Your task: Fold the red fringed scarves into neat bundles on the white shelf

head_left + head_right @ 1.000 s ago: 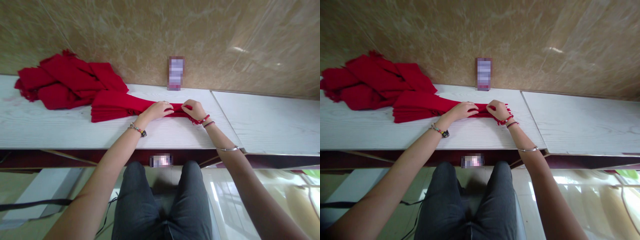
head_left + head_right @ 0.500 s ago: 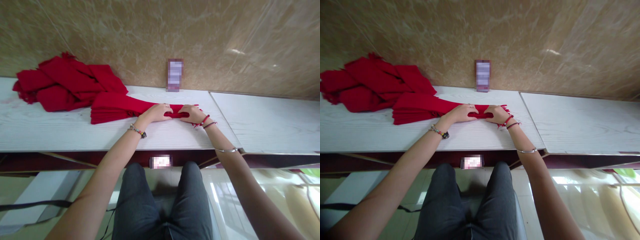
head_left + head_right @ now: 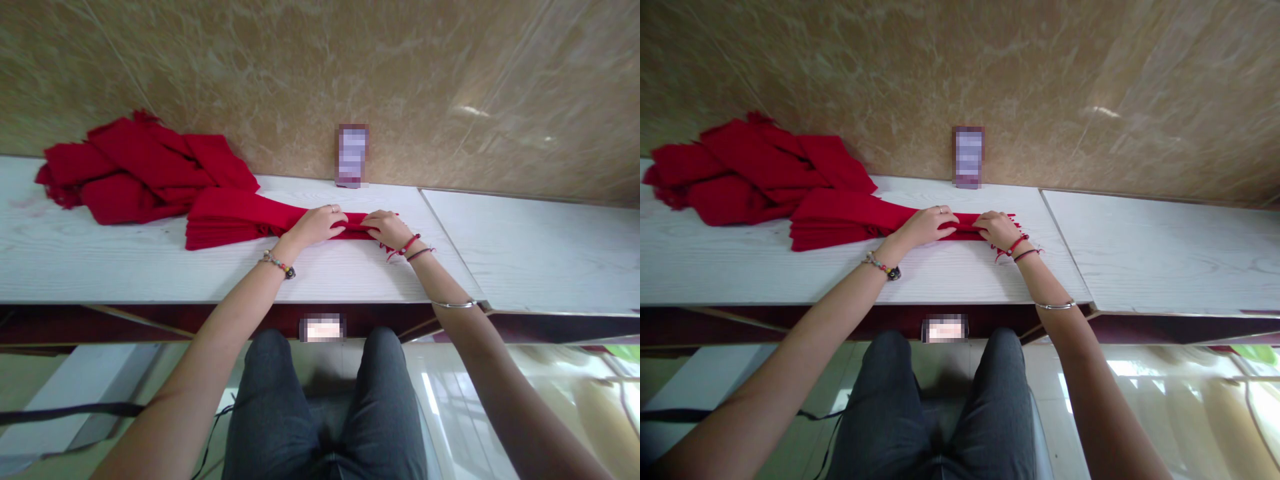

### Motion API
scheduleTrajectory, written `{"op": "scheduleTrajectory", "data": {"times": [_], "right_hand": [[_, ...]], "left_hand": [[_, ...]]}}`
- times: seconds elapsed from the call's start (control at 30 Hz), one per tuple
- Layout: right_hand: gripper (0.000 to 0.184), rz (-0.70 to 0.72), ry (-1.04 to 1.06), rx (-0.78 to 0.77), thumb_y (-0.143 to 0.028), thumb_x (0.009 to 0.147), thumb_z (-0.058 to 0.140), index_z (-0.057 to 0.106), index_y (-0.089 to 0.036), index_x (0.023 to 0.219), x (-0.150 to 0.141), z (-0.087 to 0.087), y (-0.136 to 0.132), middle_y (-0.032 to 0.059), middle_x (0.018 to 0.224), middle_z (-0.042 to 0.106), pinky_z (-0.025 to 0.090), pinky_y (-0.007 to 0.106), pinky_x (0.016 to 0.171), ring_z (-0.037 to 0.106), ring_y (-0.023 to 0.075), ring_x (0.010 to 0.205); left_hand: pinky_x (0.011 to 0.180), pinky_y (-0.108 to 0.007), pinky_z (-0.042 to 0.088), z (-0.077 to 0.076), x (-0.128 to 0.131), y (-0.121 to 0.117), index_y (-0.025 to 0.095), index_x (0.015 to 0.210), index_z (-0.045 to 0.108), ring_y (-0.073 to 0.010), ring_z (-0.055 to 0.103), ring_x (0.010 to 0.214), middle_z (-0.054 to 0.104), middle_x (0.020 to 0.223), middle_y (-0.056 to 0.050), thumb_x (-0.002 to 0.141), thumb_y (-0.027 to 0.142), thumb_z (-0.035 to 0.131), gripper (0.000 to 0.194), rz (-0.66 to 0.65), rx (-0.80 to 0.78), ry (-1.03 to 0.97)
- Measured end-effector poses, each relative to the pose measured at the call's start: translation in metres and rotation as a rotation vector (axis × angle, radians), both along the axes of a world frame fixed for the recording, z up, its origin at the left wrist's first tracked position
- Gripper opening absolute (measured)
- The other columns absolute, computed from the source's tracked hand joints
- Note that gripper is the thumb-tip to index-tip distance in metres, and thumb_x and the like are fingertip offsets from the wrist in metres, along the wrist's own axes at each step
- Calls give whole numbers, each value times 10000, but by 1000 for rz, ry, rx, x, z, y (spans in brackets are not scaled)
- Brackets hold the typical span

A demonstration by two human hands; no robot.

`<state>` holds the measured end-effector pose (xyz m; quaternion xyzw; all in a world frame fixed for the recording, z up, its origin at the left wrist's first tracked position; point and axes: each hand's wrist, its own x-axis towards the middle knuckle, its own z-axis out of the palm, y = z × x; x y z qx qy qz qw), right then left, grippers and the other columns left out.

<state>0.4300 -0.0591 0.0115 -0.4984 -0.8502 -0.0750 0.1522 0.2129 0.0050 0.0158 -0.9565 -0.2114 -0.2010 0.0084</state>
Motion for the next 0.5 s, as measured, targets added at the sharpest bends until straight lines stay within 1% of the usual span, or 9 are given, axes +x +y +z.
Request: {"op": "scheduleTrajectory", "data": {"times": [0.07,0.13,0.2,0.27,0.33,0.4,0.5], "right_hand": [[310,-23,7,33,-123,852,453,691,-172,1046,1,0,0,104,1050,686,426,364,845,602,219,973],[320,-52,30,123,-140,885,429,683,-196,1071,2,3,0,102,1075,681,404,382,863,600,214,996],[328,-56,45,211,-156,909,409,676,-231,1085,3,6,0,95,1115,668,376,403,887,585,210,1036],[335,-46,38,251,-154,918,401,668,-253,1095,4,8,0,84,1153,653,349,417,913,564,206,1079],[336,-43,-2,220,-131,907,411,677,-249,1076,6,8,1,79,1160,652,343,411,919,560,201,1093],[334,-40,-63,122,-95,873,434,701,-227,1024,7,6,2,82,1128,669,368,388,898,580,196,1068],[339,-33,-117,-12,-60,801,468,720,-199,980,8,2,3,81,1077,694,414,364,866,609,197,1032]], "left_hand": [[946,-299,434,-4,1,2,154,1208,576,-198,565,1091,561,1229,-103,867,231,530,352,-16,-38,55],[1006,-307,386,-9,3,5,168,1322,470,-196,499,1197,467,1361,-113,889,191,475,433,-5,-83,107],[1042,-341,347,-12,4,7,175,1390,375,-205,413,1285,373,1442,-127,904,133,403,489,20,-107,105],[1065,-400,309,-13,6,7,189,1425,311,-226,309,1352,283,1493,-132,901,97,370,535,40,-101,68],[1083,-472,250,-13,6,4,224,1430,298,-239,241,1382,241,1513,-114,913,119,368,533,47,-103,85],[1088,-524,198,-12,6,1,263,1414,328,-240,241,1382,269,1506,-89,938,185,364,484,49,-146,184],[1089,-533,177,-13,6,-1,270,1402,352,-233,255,1377,301,1493,-76,957,246,341,446,55,-202,292]]}}
